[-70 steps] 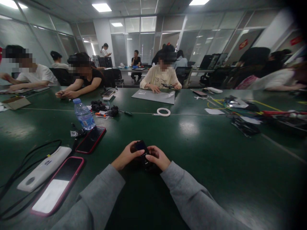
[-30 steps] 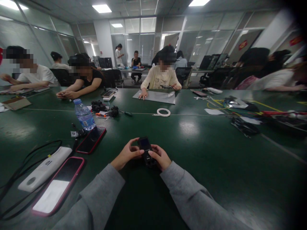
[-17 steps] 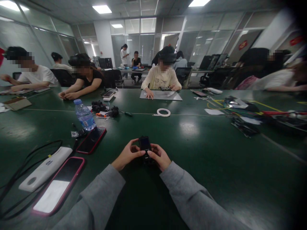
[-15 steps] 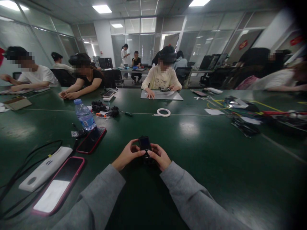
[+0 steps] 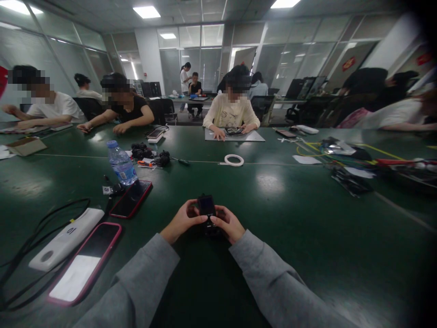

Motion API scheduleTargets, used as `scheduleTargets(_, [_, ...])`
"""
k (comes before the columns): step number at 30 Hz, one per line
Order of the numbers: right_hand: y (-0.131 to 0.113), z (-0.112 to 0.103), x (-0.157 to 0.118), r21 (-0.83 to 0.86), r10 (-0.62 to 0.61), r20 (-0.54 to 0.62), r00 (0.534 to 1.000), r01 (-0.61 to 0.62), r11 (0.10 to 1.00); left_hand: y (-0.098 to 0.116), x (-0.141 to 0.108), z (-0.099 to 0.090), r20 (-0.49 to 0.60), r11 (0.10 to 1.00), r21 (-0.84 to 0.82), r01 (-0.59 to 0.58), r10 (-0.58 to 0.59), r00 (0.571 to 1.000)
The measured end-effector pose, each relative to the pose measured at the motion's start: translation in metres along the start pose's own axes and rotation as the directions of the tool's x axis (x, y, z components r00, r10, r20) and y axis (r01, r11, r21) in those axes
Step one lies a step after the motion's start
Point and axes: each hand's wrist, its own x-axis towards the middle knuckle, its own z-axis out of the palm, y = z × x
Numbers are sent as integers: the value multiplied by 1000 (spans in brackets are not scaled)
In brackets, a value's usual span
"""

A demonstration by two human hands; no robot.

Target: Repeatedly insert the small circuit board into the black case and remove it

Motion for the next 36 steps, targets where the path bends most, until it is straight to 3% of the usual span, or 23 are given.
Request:
scheduleTargets(10, [4, -2, 1, 40, -39, 21, 999, 38, 998, 2, -1, 4, -5, 1000, 2, -15, 15, 1000])
scheduleTargets(23, [-1, 4, -3, -8, -102, 24, 995, 102, 995, 10, -4, 2, 89, 999, -26, 42, -39, 995])
scheduleTargets(36, [0, 2, -1, -44, -112, 22, 993, 113, 993, 11, -5, 3, 57, 999, -20, 28, -27, 998])
